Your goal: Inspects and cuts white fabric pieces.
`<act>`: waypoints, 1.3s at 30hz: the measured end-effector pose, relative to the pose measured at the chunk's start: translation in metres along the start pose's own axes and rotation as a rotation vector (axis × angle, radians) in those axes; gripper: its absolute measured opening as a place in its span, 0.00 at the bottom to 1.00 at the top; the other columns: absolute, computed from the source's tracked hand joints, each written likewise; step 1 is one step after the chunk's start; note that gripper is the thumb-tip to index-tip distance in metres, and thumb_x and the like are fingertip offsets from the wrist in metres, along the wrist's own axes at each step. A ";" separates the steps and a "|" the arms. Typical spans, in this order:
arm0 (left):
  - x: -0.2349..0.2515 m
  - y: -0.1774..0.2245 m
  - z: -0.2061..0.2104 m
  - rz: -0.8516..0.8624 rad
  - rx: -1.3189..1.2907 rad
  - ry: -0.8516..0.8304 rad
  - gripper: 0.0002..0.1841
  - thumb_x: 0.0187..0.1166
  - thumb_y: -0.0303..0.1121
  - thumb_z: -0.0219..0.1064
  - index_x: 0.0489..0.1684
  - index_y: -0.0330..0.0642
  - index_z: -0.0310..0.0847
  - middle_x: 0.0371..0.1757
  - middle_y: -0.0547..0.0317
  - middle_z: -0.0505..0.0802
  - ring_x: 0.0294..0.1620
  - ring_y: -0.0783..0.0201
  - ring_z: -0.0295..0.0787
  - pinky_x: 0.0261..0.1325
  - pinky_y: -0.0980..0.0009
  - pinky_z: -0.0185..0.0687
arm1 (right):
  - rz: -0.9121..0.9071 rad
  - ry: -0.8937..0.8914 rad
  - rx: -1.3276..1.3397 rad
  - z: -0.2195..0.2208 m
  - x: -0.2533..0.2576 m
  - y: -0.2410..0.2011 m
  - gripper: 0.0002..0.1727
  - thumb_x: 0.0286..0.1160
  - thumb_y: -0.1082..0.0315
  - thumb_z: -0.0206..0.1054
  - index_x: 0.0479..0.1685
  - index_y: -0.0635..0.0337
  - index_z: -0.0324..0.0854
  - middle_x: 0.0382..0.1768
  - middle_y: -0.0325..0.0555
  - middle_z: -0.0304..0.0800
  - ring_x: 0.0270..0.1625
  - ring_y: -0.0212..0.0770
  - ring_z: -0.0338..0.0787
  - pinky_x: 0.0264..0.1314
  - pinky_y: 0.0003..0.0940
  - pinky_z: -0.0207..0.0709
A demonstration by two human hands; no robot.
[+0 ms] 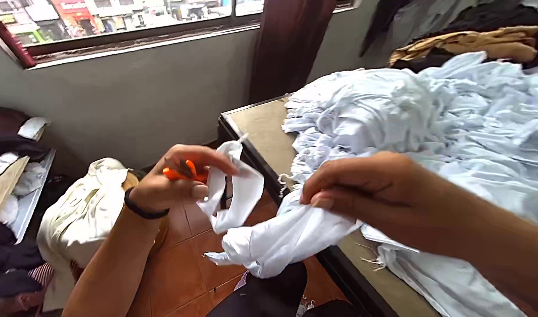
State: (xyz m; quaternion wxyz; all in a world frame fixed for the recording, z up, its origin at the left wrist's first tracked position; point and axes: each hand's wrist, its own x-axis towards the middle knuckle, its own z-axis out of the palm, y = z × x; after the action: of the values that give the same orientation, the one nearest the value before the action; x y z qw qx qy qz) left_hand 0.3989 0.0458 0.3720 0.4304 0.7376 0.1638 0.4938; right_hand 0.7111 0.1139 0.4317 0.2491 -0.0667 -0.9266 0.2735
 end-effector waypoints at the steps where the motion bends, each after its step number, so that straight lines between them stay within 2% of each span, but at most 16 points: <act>1: 0.017 -0.010 0.013 0.018 -0.044 -0.001 0.13 0.83 0.43 0.69 0.54 0.46 0.89 0.43 0.71 0.95 0.31 0.85 0.83 0.30 0.89 0.77 | 0.084 0.028 0.020 -0.004 -0.017 0.000 0.08 0.84 0.59 0.62 0.45 0.49 0.84 0.20 0.21 0.78 0.20 0.15 0.74 0.19 0.09 0.68; 3: 0.052 -0.027 0.039 0.008 -0.085 -0.003 0.08 0.84 0.39 0.69 0.46 0.46 0.89 0.38 0.72 0.93 0.30 0.86 0.84 0.31 0.90 0.78 | 0.247 0.086 0.114 -0.014 -0.050 0.001 0.14 0.83 0.56 0.64 0.62 0.46 0.79 0.17 0.21 0.74 0.17 0.15 0.71 0.17 0.09 0.65; 5: 0.090 -0.042 0.063 -0.055 -0.142 -0.068 0.08 0.82 0.35 0.71 0.53 0.46 0.86 0.40 0.71 0.93 0.35 0.83 0.87 0.36 0.88 0.83 | 0.381 0.132 0.252 -0.028 -0.081 0.006 0.23 0.82 0.57 0.66 0.75 0.44 0.71 0.15 0.22 0.75 0.17 0.14 0.72 0.20 0.08 0.67; 8: 0.151 -0.061 0.096 -0.222 -0.247 -0.253 0.17 0.80 0.33 0.71 0.65 0.48 0.78 0.37 0.70 0.93 0.35 0.82 0.88 0.39 0.86 0.85 | 0.532 0.203 0.399 -0.050 -0.123 0.012 0.29 0.83 0.56 0.66 0.82 0.46 0.67 0.15 0.22 0.74 0.18 0.13 0.71 0.21 0.07 0.66; 11: 0.204 -0.077 0.124 -0.350 -0.319 -0.467 0.17 0.80 0.32 0.69 0.65 0.49 0.75 0.35 0.71 0.91 0.36 0.83 0.88 0.41 0.87 0.84 | 0.647 0.239 0.466 -0.067 -0.157 0.012 0.24 0.85 0.54 0.64 0.76 0.50 0.71 0.15 0.22 0.72 0.17 0.11 0.67 0.19 0.07 0.60; 13: 0.234 -0.087 0.139 -0.404 -0.337 -0.620 0.16 0.81 0.33 0.69 0.63 0.48 0.74 0.34 0.72 0.90 0.35 0.84 0.86 0.40 0.87 0.83 | 0.705 0.266 0.506 -0.075 -0.175 0.009 0.19 0.87 0.55 0.62 0.69 0.54 0.74 0.16 0.24 0.73 0.17 0.13 0.69 0.20 0.09 0.62; 15: 0.257 -0.096 0.154 -0.434 -0.292 -0.762 0.13 0.83 0.33 0.67 0.61 0.46 0.74 0.34 0.72 0.89 0.33 0.86 0.83 0.36 0.89 0.79 | 0.703 0.309 0.520 -0.080 -0.188 0.004 0.17 0.87 0.59 0.62 0.61 0.62 0.79 0.19 0.32 0.76 0.19 0.19 0.71 0.23 0.14 0.66; 17: 0.276 -0.098 0.170 -0.413 -0.152 -0.849 0.11 0.83 0.30 0.67 0.57 0.38 0.76 0.30 0.65 0.87 0.28 0.83 0.80 0.31 0.86 0.76 | 0.638 0.404 0.448 -0.076 -0.196 -0.001 0.14 0.85 0.65 0.62 0.39 0.71 0.82 0.19 0.43 0.76 0.20 0.29 0.72 0.24 0.24 0.64; 20: 0.297 -0.095 0.187 -0.328 0.004 -0.937 0.09 0.77 0.27 0.69 0.45 0.28 0.84 0.30 0.49 0.89 0.28 0.74 0.82 0.34 0.80 0.77 | 0.578 0.561 0.443 -0.066 -0.203 -0.028 0.16 0.82 0.72 0.61 0.23 0.71 0.78 0.13 0.44 0.68 0.17 0.31 0.66 0.21 0.26 0.56; 22: 0.308 -0.092 0.202 -0.303 -0.050 -1.025 0.10 0.78 0.27 0.68 0.43 0.25 0.85 0.31 0.45 0.90 0.29 0.72 0.83 0.35 0.77 0.78 | 0.619 0.693 0.475 -0.060 -0.206 -0.063 0.17 0.83 0.72 0.60 0.22 0.71 0.76 0.13 0.43 0.67 0.17 0.29 0.64 0.21 0.24 0.55; 24: 0.314 -0.089 0.225 -0.240 -0.157 -1.158 0.11 0.82 0.30 0.66 0.43 0.25 0.85 0.32 0.44 0.91 0.31 0.68 0.85 0.38 0.73 0.81 | 0.718 0.875 0.446 -0.048 -0.209 -0.105 0.17 0.84 0.70 0.59 0.23 0.70 0.76 0.17 0.42 0.70 0.21 0.26 0.68 0.25 0.21 0.58; 27: 0.311 -0.084 0.270 -0.063 -0.208 -1.198 0.12 0.83 0.33 0.66 0.39 0.31 0.89 0.37 0.45 0.93 0.39 0.61 0.90 0.45 0.65 0.86 | 0.827 1.151 0.351 -0.016 -0.210 -0.164 0.19 0.87 0.61 0.58 0.29 0.67 0.78 0.35 0.42 0.78 0.42 0.25 0.77 0.44 0.19 0.69; 29: 0.308 -0.078 0.304 0.016 -0.255 -1.195 0.12 0.83 0.35 0.66 0.40 0.36 0.90 0.49 0.48 0.94 0.50 0.66 0.92 0.53 0.71 0.88 | 0.878 1.307 0.290 0.002 -0.206 -0.200 0.20 0.88 0.58 0.59 0.33 0.65 0.81 0.42 0.41 0.81 0.48 0.24 0.78 0.50 0.18 0.71; 32: 0.306 -0.058 0.356 0.089 -0.401 -1.271 0.13 0.87 0.37 0.63 0.44 0.37 0.90 0.51 0.53 0.94 0.50 0.74 0.89 0.53 0.80 0.86 | 0.914 1.526 0.184 0.024 -0.204 -0.246 0.20 0.89 0.53 0.59 0.31 0.59 0.79 0.35 0.33 0.79 0.39 0.18 0.77 0.39 0.13 0.69; 35: 0.296 -0.026 0.412 0.037 -0.568 -1.405 0.13 0.88 0.34 0.62 0.48 0.32 0.88 0.38 0.58 0.92 0.36 0.81 0.84 0.42 0.85 0.80 | 0.894 1.768 0.116 0.047 -0.212 -0.287 0.17 0.87 0.50 0.61 0.35 0.50 0.82 0.30 0.22 0.82 0.34 0.10 0.78 0.36 0.08 0.70; 39: 0.270 0.013 0.491 -0.092 -0.752 -1.578 0.13 0.86 0.35 0.65 0.57 0.35 0.83 0.41 0.66 0.90 0.38 0.87 0.82 0.42 0.87 0.80 | 0.793 2.010 0.082 0.074 -0.243 -0.343 0.11 0.82 0.49 0.67 0.34 0.40 0.82 0.27 0.15 0.82 0.32 0.08 0.79 0.34 0.06 0.72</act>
State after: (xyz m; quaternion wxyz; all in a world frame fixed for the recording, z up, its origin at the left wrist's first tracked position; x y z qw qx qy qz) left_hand 0.9475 -0.0139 0.4710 0.6524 0.6658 -0.3260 -0.1574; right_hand 0.8894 -0.2724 0.4598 0.7909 -0.5475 -0.2007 0.1855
